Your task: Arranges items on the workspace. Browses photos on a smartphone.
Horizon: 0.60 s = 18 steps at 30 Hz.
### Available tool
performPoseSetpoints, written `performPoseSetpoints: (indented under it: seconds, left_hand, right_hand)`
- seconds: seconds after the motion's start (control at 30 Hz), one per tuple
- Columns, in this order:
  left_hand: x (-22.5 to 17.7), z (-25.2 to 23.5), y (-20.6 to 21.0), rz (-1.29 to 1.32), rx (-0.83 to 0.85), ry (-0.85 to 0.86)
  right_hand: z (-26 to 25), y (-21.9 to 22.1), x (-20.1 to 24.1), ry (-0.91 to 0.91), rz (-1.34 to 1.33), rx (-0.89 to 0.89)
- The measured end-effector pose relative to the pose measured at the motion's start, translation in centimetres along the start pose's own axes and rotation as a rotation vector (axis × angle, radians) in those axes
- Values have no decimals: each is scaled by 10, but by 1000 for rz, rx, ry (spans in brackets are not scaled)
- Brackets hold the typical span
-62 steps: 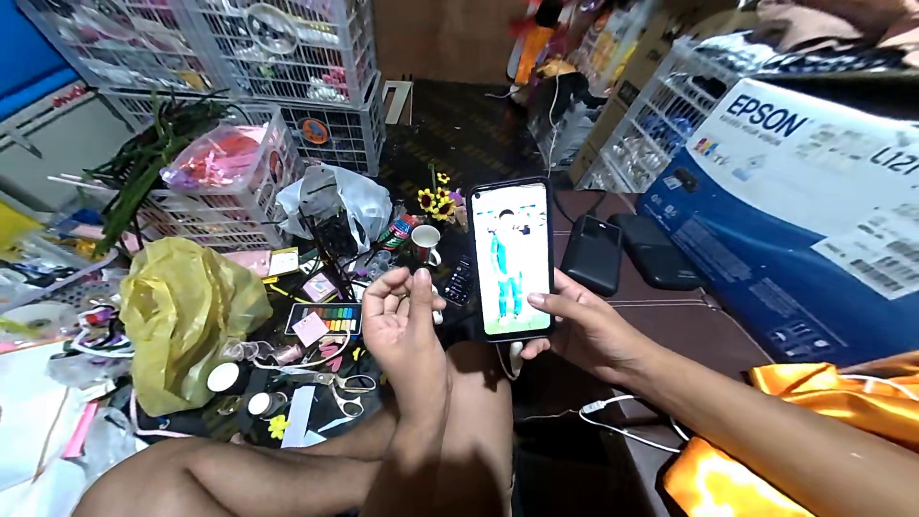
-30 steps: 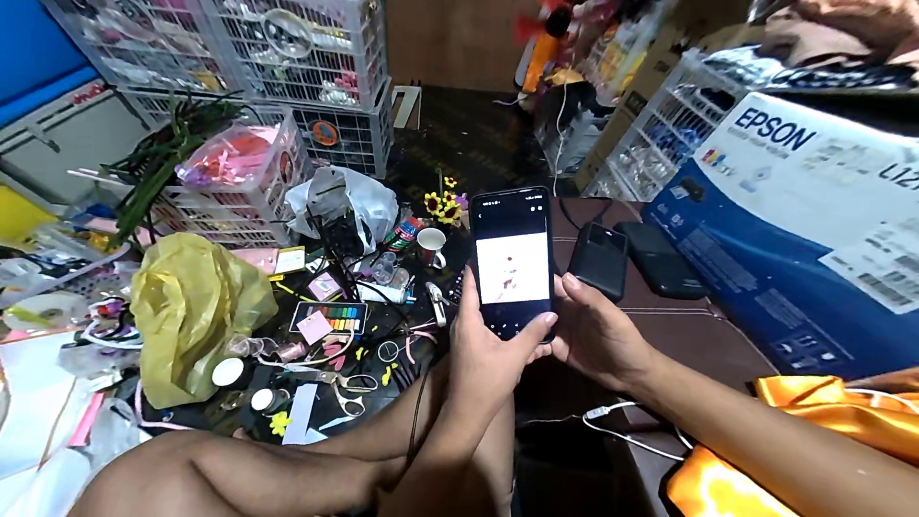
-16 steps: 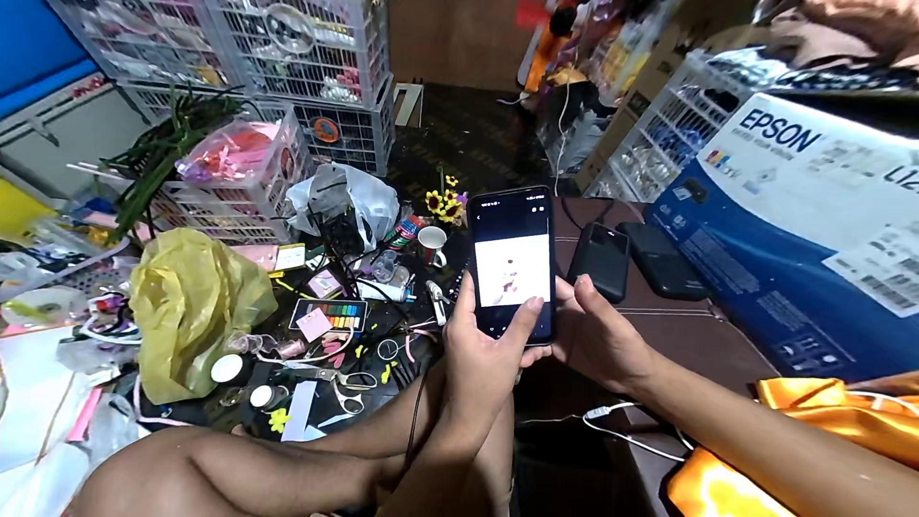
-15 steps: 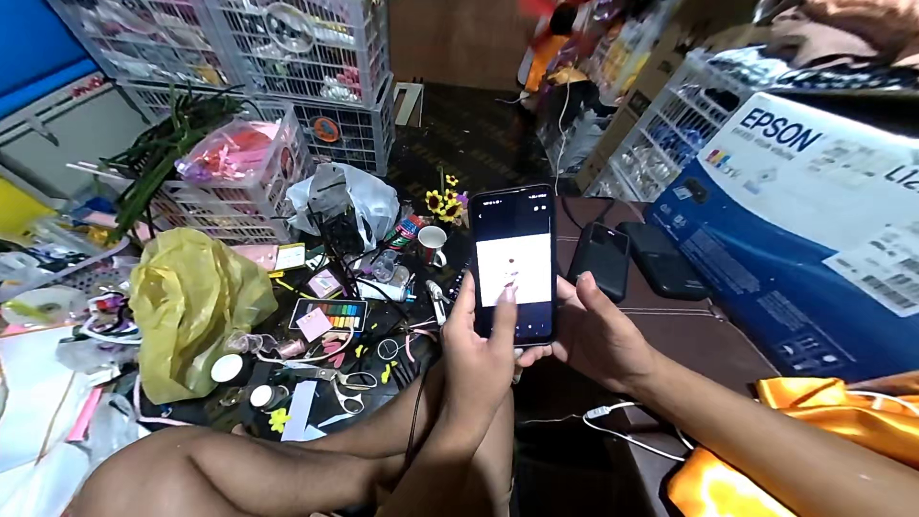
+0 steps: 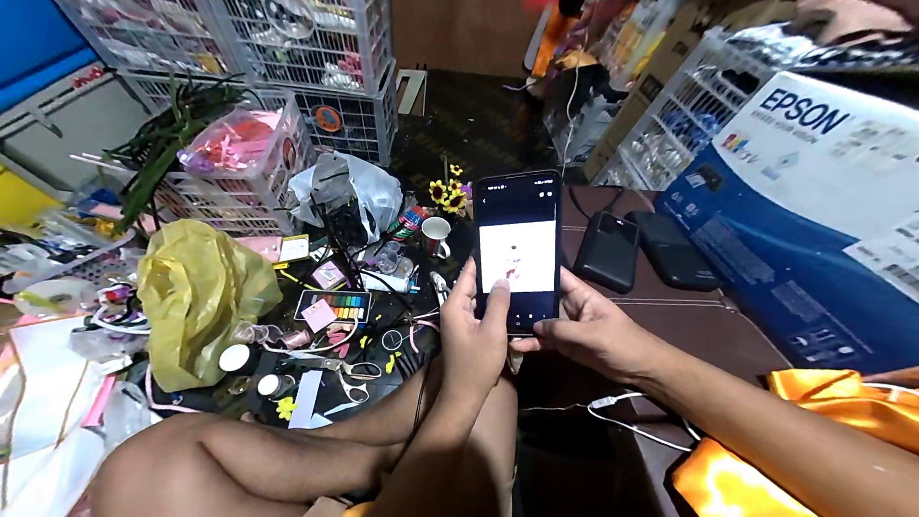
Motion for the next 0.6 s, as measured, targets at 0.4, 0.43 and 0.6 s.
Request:
performPoseSetpoints:
  seconds: [0.4,0.43,0.6]
  left_hand:
    - [-1,-1,-2,-19,-44,10]
    - [-1,-1,-3,-13,-50,23]
    - [0,-1,-5,-19,-71,49]
  right_hand:
    - [0,-2,0,3,-55,25]
    - [0,-2,0,3,-54,25]
    - [1,-2,1,16,-77,32]
Point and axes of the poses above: each hand's wrist, its own z-axis away from the middle knuckle, its own y-axis out of the palm, x = y × z, the point moved 2 cm from there along -z, towards the middle knuckle, and after that the axes turned 1 degree about x, right-handed, at the moved point
